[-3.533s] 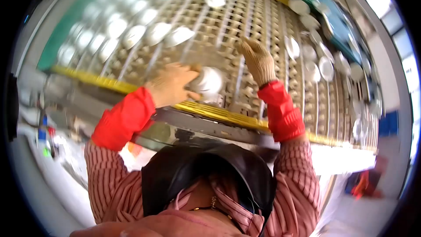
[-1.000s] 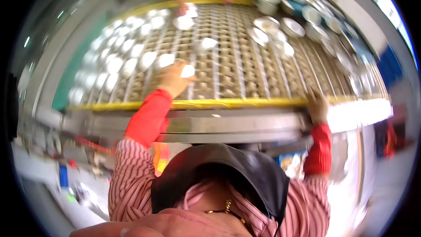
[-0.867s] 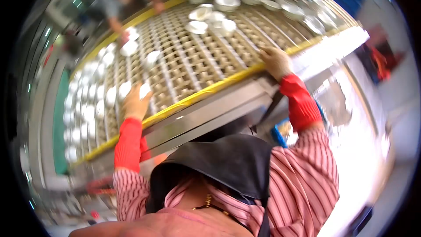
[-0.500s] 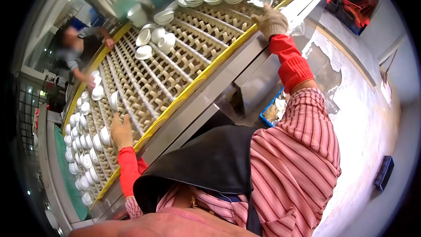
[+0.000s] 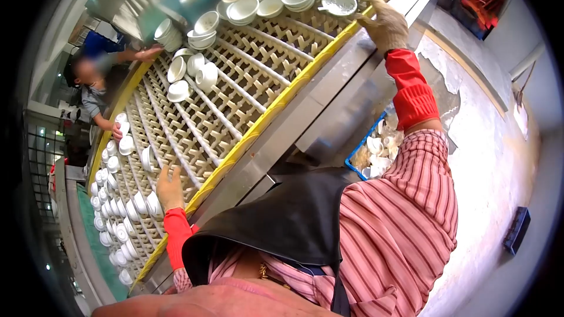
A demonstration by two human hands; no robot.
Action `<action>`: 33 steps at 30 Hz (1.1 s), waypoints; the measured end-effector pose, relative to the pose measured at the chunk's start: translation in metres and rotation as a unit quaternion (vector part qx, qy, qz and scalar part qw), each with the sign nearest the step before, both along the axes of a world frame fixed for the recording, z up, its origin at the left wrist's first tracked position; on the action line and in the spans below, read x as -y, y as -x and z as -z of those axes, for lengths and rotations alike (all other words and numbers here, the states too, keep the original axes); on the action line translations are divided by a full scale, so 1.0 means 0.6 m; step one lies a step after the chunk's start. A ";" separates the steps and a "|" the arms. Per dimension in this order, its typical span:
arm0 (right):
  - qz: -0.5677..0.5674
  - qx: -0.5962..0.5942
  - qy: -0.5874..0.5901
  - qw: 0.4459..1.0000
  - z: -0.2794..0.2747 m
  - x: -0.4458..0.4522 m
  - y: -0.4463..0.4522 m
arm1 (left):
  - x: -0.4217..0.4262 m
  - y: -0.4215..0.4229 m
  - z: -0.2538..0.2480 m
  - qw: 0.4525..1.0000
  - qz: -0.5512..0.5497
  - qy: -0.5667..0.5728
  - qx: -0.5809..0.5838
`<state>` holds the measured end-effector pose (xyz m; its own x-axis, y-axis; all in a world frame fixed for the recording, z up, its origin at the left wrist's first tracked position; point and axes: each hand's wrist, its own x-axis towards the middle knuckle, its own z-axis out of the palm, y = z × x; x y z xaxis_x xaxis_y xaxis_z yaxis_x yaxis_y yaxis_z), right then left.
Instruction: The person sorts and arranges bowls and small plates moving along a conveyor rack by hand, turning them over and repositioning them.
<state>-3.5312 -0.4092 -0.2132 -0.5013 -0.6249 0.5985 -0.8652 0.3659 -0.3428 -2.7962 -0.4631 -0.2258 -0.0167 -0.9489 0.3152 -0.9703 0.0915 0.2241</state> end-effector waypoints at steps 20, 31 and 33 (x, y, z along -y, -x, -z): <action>-0.083 -0.084 -0.093 0.989 0.132 0.388 0.076 | -0.029 0.052 -0.060 0.985 -0.109 0.016 -0.132; -0.653 0.004 0.011 0.757 -0.044 0.206 -0.561 | -0.006 0.328 -0.047 0.477 0.082 -0.348 -0.803; -0.702 -0.141 0.006 0.698 -0.066 0.146 -0.636 | 0.021 0.271 0.033 0.840 0.316 -0.074 -0.434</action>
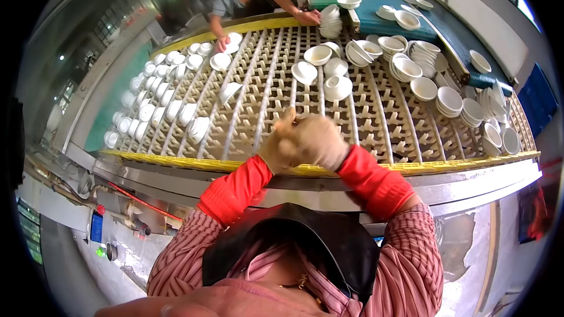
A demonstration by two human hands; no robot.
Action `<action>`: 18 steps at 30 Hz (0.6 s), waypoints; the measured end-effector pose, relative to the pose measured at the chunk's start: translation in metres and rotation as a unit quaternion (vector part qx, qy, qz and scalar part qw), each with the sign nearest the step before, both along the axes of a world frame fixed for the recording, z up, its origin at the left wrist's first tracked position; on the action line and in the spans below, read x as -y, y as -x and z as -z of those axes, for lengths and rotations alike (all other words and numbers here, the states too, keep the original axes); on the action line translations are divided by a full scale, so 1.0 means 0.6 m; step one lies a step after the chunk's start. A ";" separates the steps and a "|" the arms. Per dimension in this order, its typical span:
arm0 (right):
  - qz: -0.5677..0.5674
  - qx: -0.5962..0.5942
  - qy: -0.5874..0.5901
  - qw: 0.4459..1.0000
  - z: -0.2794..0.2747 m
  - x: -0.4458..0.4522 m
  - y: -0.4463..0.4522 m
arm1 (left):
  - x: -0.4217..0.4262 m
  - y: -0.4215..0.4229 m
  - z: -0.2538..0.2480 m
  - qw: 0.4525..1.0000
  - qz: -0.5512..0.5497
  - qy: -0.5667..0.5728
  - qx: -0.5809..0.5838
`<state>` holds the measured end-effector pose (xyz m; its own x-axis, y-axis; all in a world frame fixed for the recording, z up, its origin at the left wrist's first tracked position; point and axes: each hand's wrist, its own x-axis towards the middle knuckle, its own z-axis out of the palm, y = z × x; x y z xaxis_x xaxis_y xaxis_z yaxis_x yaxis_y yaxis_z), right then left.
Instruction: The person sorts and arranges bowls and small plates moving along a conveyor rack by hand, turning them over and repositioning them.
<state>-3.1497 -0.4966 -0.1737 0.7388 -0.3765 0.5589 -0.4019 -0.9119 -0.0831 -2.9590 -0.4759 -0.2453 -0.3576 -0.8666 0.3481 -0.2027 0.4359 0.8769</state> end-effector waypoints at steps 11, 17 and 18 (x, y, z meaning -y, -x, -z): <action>0.080 -0.039 -0.070 0.994 0.109 0.105 -0.066 | 0.083 -0.016 0.075 0.909 -0.286 -0.241 0.182; 0.257 0.180 -0.488 0.815 0.049 0.094 -0.080 | 0.048 0.002 -0.015 0.884 -0.249 0.006 0.395; 0.228 0.218 -0.387 0.866 0.049 0.100 -0.073 | 0.070 -0.014 0.033 0.900 -0.277 0.090 0.323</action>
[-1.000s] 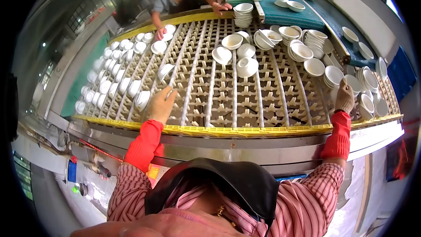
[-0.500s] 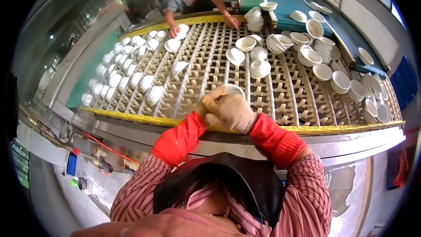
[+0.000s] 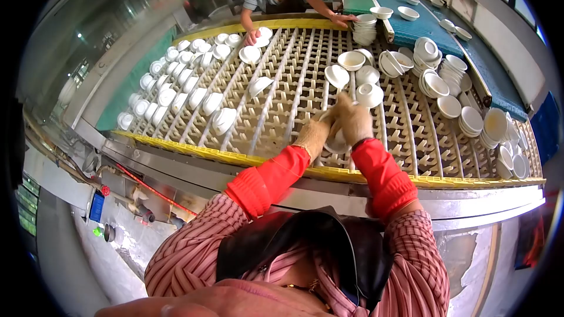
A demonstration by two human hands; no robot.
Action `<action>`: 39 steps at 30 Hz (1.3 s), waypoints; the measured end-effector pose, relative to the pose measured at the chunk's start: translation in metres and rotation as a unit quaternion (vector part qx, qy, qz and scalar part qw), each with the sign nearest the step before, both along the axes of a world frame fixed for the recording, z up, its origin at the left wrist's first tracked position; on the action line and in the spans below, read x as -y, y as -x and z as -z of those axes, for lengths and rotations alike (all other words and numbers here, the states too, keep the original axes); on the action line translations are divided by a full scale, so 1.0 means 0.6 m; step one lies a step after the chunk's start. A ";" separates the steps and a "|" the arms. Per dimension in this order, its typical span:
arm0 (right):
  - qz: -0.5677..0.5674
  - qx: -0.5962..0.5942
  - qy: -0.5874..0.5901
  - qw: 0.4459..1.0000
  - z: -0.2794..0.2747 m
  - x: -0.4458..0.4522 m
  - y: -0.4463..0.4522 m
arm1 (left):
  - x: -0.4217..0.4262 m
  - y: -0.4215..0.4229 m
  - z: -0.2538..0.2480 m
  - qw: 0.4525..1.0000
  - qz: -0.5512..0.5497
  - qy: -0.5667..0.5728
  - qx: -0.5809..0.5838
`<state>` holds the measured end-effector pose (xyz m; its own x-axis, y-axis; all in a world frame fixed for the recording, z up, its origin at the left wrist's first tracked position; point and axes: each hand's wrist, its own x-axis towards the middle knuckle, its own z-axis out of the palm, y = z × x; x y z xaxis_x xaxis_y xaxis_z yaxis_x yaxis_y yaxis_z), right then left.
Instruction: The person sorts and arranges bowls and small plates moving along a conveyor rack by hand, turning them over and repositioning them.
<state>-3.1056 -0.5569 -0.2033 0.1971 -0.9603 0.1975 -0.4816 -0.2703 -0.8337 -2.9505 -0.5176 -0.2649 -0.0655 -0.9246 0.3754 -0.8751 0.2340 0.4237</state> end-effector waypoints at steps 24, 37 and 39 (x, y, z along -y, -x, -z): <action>-0.124 -0.191 0.211 0.951 -0.013 -0.046 -0.018 | -0.043 -0.019 -0.120 0.949 -0.091 -0.142 -0.266; -0.138 -0.206 0.192 0.950 0.000 -0.043 -0.028 | -0.018 -0.060 -0.070 0.997 -0.017 -0.070 0.028; -0.126 -0.216 0.165 0.954 0.006 -0.047 -0.033 | -0.015 -0.055 -0.071 0.994 -0.039 -0.099 0.014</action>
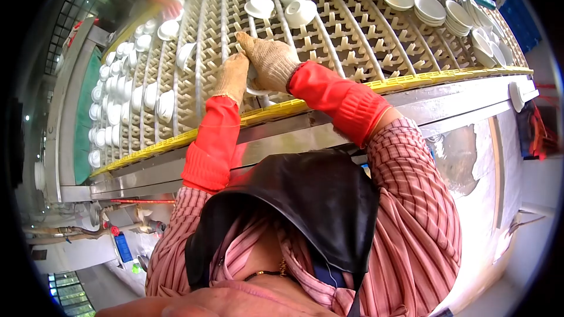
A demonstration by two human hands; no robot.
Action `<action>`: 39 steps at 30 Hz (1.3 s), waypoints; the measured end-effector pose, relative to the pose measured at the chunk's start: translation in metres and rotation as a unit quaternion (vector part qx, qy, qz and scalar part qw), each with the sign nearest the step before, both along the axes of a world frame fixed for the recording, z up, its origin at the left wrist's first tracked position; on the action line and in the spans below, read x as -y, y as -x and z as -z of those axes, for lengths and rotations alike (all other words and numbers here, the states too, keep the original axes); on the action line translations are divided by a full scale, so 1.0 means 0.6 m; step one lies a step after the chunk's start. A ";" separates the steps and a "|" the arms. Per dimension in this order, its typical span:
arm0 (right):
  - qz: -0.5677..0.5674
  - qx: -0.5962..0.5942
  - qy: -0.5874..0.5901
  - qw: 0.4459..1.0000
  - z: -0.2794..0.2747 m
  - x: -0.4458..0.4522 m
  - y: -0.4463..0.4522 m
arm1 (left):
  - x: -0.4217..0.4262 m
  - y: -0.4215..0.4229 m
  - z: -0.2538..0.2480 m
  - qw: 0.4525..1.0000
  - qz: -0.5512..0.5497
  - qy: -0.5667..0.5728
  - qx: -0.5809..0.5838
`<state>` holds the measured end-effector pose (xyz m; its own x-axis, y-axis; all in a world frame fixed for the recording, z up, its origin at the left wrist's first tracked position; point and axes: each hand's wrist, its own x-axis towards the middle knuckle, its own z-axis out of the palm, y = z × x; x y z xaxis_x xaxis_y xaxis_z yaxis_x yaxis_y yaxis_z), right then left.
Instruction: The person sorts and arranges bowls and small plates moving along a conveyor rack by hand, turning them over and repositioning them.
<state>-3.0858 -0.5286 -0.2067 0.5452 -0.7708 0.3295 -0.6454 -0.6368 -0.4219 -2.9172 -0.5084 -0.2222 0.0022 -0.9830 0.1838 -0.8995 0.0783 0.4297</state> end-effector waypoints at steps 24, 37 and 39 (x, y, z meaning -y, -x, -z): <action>-0.100 -0.170 0.007 0.980 0.066 0.098 -0.006 | 0.017 -0.045 -0.013 0.974 -0.197 0.031 -0.108; -0.112 -0.121 -0.023 0.986 0.053 0.121 0.033 | -0.040 -0.029 -0.020 0.967 0.181 -0.100 -0.147; -0.064 -0.011 -0.047 0.997 0.051 0.125 0.050 | -0.060 0.013 -0.084 0.986 0.067 -0.133 -0.070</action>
